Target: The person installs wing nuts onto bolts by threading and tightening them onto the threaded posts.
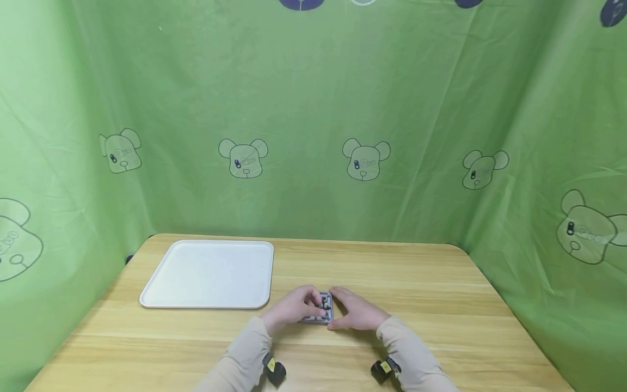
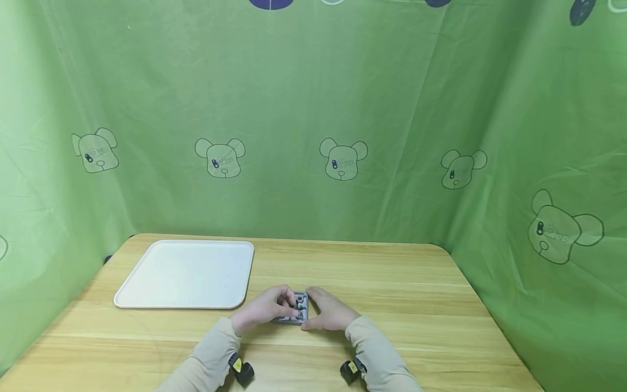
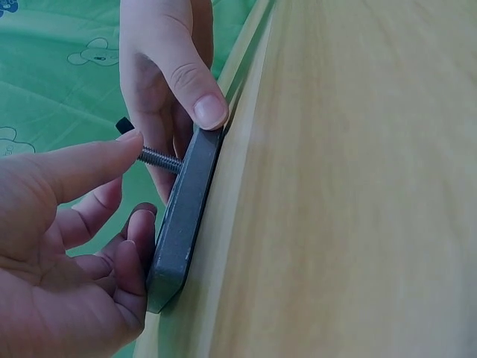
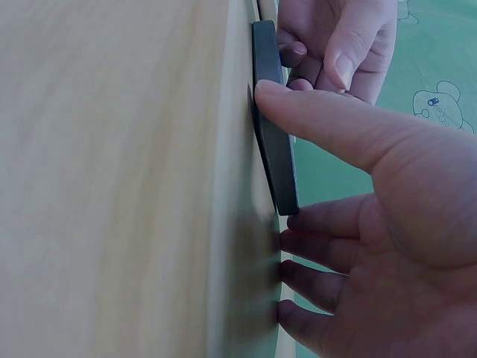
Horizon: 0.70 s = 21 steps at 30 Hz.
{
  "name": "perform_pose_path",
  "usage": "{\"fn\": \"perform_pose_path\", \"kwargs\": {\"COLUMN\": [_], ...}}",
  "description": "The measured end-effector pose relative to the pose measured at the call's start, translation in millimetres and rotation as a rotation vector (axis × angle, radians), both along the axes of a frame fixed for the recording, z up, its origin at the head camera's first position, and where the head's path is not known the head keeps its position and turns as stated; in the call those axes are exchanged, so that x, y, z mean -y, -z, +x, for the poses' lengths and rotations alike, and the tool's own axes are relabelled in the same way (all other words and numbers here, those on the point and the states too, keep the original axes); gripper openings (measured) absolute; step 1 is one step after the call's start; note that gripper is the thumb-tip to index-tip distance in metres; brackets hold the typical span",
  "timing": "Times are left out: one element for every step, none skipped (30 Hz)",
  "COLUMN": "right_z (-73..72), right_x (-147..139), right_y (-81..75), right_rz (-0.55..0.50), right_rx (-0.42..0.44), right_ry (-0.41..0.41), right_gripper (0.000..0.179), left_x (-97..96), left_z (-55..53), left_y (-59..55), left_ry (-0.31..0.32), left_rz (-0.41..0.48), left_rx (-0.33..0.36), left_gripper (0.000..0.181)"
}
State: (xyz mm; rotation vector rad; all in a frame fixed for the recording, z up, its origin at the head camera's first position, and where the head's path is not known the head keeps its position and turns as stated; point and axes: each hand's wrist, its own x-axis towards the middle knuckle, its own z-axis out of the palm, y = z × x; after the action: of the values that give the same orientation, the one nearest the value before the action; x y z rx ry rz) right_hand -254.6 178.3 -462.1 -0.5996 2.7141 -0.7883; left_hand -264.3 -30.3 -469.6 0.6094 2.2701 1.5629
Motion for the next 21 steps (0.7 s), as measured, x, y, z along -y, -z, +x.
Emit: {"fn": "perform_pose_path", "kwargs": {"right_z": [0.1,0.4,0.7,1.1,1.4,2.0,2.5,2.7,2.9,3.2,3.4,3.5,3.2,3.1,3.0,2.9,2.7,2.5,2.4,2.6,2.6], "right_x": [0.1,0.2,0.2,0.3,0.4,0.6,0.7,0.7,0.7,0.8,1.0,1.0,1.0,1.0,1.1,1.2,1.3,1.3,1.3,1.4,1.5], "right_y": [-0.1,-0.4,-0.8,-1.1,-1.4,-2.2,-2.6,-2.8,-2.8,-3.2,-3.6,-3.7,-3.2,-3.0,-3.2,-3.3,-3.2,-3.2,-3.2,-3.5,-3.7], "right_rz": [0.003,0.004,0.006,0.006,0.008,0.006,0.005,0.003,0.002,0.001,0.003,0.002,0.005,0.005,0.007,0.008,0.01,0.009,0.01,0.011,0.012], "right_rx": [-0.001,-0.001,-0.001,-0.002,-0.001,-0.001,0.0,0.0,0.001,0.0,0.001,0.001,0.001,0.001,0.001,0.001,0.001,0.0,-0.001,-0.002,-0.002], "right_ry": [-0.001,-0.001,-0.001,-0.002,-0.003,-0.004,-0.005,-0.004,-0.004,-0.003,-0.002,0.0,0.001,0.003,0.004,0.005,0.006,0.007,0.006,0.006,0.005], "right_gripper": [0.1,0.1,0.1,0.1,0.1,0.1,0.1,0.1,0.1,0.1,0.1,0.1,0.1,0.1,0.1,0.1,0.1,0.1,0.1,0.1,0.1], "left_x": [0.0,0.0,0.0,-0.1,-0.2,-0.2,-0.3,-0.4,-0.5,-0.6,-0.6,-0.7,-0.7,-0.7,-0.6,-0.5,-0.5,-0.4,-0.3,-0.3,-0.2], "left_z": [-0.2,-0.2,-0.2,-0.3,-0.1,0.1,0.2,0.5,0.5,0.5,0.5,0.3,0.4,0.4,0.3,0.4,0.4,0.5,0.7,0.6,0.8], "left_y": [0.0,-0.2,-0.3,-0.5,-0.8,-1.0,-1.2,-1.5,-1.6,-1.5,-1.3,-1.0,-1.0,-0.9,-0.8,-0.8,-0.7,-0.9,-1.1,-1.0,-1.2], "left_ry": [0.003,0.005,0.008,0.011,0.013,0.016,0.02,0.023,0.025,0.028,0.031,0.033,0.035,0.037,0.039,0.041,0.043,0.043,0.044,0.045,0.045], "left_rz": [-0.003,-0.008,-0.013,-0.017,-0.021,-0.025,-0.028,-0.028,-0.028,-0.027,-0.025,-0.022,-0.018,-0.014,-0.014,-0.012,-0.011,-0.013,-0.014,-0.017,-0.018], "left_rx": [-0.006,-0.012,-0.02,-0.028,-0.034,-0.038,-0.043,-0.046,-0.047,-0.049,-0.049,-0.049,-0.051,-0.052,-0.056,-0.06,-0.063,-0.067,-0.072,-0.075,-0.078], "left_gripper": [0.019,0.019,0.019,0.019,0.018,0.018,0.019,0.019,0.019,0.018,0.018,0.018,0.017,0.016,0.016,0.015,0.015,0.014,0.014,0.014,0.014]}}
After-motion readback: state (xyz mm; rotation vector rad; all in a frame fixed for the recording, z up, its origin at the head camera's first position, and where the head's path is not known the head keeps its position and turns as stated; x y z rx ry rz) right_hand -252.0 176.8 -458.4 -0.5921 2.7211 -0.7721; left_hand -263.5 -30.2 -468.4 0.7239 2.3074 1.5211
